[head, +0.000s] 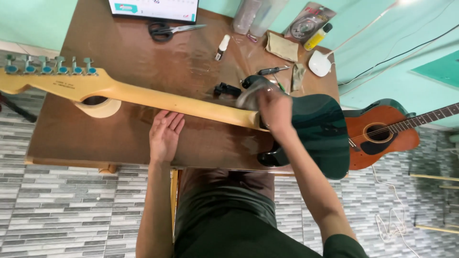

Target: Polishing the body of an electric guitar using a cloth and cleaning solution on a workbench.

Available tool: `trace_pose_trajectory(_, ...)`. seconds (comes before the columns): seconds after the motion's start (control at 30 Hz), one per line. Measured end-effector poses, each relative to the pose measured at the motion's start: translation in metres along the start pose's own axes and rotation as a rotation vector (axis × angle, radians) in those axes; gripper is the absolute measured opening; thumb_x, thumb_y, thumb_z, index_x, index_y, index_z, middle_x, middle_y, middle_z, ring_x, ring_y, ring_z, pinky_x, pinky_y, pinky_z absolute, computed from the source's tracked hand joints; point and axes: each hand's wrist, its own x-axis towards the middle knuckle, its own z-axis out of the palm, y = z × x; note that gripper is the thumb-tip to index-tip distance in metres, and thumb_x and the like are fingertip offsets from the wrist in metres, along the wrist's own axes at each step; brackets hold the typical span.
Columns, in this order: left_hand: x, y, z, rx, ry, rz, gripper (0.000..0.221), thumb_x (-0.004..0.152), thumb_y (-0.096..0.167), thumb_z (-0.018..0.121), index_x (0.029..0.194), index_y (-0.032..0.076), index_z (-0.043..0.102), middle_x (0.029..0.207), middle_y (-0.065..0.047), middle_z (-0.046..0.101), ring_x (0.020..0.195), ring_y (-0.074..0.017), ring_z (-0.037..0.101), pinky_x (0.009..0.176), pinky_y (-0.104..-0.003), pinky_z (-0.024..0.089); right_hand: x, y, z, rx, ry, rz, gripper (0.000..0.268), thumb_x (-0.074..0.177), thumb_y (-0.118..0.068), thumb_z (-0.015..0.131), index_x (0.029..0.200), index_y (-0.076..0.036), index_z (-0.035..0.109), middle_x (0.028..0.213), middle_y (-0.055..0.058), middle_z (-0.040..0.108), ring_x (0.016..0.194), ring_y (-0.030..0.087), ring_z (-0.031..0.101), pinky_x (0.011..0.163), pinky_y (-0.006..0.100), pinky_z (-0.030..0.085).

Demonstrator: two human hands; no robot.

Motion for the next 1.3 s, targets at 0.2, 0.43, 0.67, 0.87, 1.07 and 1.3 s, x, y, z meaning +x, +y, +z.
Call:
trace_pose_trajectory(0.2, 0.000, 0.005, 0.009, 0.113, -0.007, 0.040, 0.029, 0.099, 0.013, 0.062, 0.128, 0.014, 0.063, 0.128, -0.018, 0.071, 0.125, -0.0321, 0.067, 0.110, -0.046, 0.051, 0.090, 0.086, 0.047, 0.539, 0.033, 0.418, 0.016, 0.099, -0.008, 0.068, 0.103, 0.007, 0.070, 0.083, 0.015, 0.067, 0.072, 0.027, 0.076, 0.059, 0.032, 0.070)
trace_pose_trajectory(0.43, 0.000, 0.021, 0.018, 0.119, 0.099, -0.091, 0.026, 0.088, 0.006, 0.074, 0.111, 0.014, 0.064, 0.113, -0.011, 0.072, 0.113, -0.0303, 0.068, 0.112, -0.048, 0.051, 0.057, 0.095, 0.041, 0.484, -0.231, 0.349, 0.069, 0.105, -0.047, 0.057, 0.159, -0.010, 0.033, 0.142, 0.029, 0.060, 0.119, 0.033, 0.071, 0.086, 0.047, 0.057)
trace_pose_trajectory(0.67, 0.011, 0.032, 0.048, 0.104, 0.225, -0.071, 0.025, 0.084, 0.023, 0.075, 0.108, 0.018, 0.069, 0.102, -0.002, 0.063, 0.109, -0.0212, 0.062, 0.113, -0.042, 0.051, -0.119, 0.235, -0.069, -0.292, -0.069, 0.721, 0.045, 0.100, -0.046, 0.057, 0.116, -0.006, 0.068, 0.116, 0.025, 0.065, 0.104, 0.050, 0.059, 0.083, 0.062, 0.045)
trace_pose_trajectory(0.87, 0.025, 0.031, 0.127, 0.038, 0.456, -0.010, 0.036, 0.074, 0.024, 0.079, 0.105, 0.012, 0.067, 0.107, -0.010, 0.073, 0.107, -0.0262, 0.073, 0.090, -0.041, 0.059, -0.152, 0.297, -0.102, 0.209, -0.294, 1.177, 0.054, 0.112, -0.048, 0.044, 0.077, -0.007, 0.051, 0.085, 0.007, 0.060, 0.084, 0.024, 0.057, 0.075, 0.040, 0.040)
trace_pose_trajectory(1.07, 0.057, 0.025, 0.090, 0.040, 0.510, 0.013, 0.010, 0.080, 0.013, 0.070, 0.078, 0.017, 0.061, 0.078, 0.000, 0.063, 0.081, -0.0174, 0.064, 0.098, -0.049, 0.050, -0.134, 0.297, -0.084, 0.033, -0.385, 1.144, 0.078, 0.107, -0.060, 0.030, 0.114, 0.005, 0.071, 0.118, 0.031, 0.069, 0.116, 0.050, 0.061, 0.094, 0.056, 0.045)
trace_pose_trajectory(1.3, 0.083, 0.019, 0.057, -0.012, 0.654, 0.030, 0.011, 0.085, 0.001, 0.068, 0.078, 0.009, 0.064, 0.075, -0.010, 0.067, 0.075, -0.0238, 0.067, 0.084, -0.043, 0.055, -0.136, 0.328, -0.067, -0.132, -0.469, 1.136, 0.097, 0.111, -0.072, 0.030, 0.124, 0.017, 0.067, 0.126, 0.042, 0.064, 0.124, 0.055, 0.057, 0.100, 0.057, 0.043)
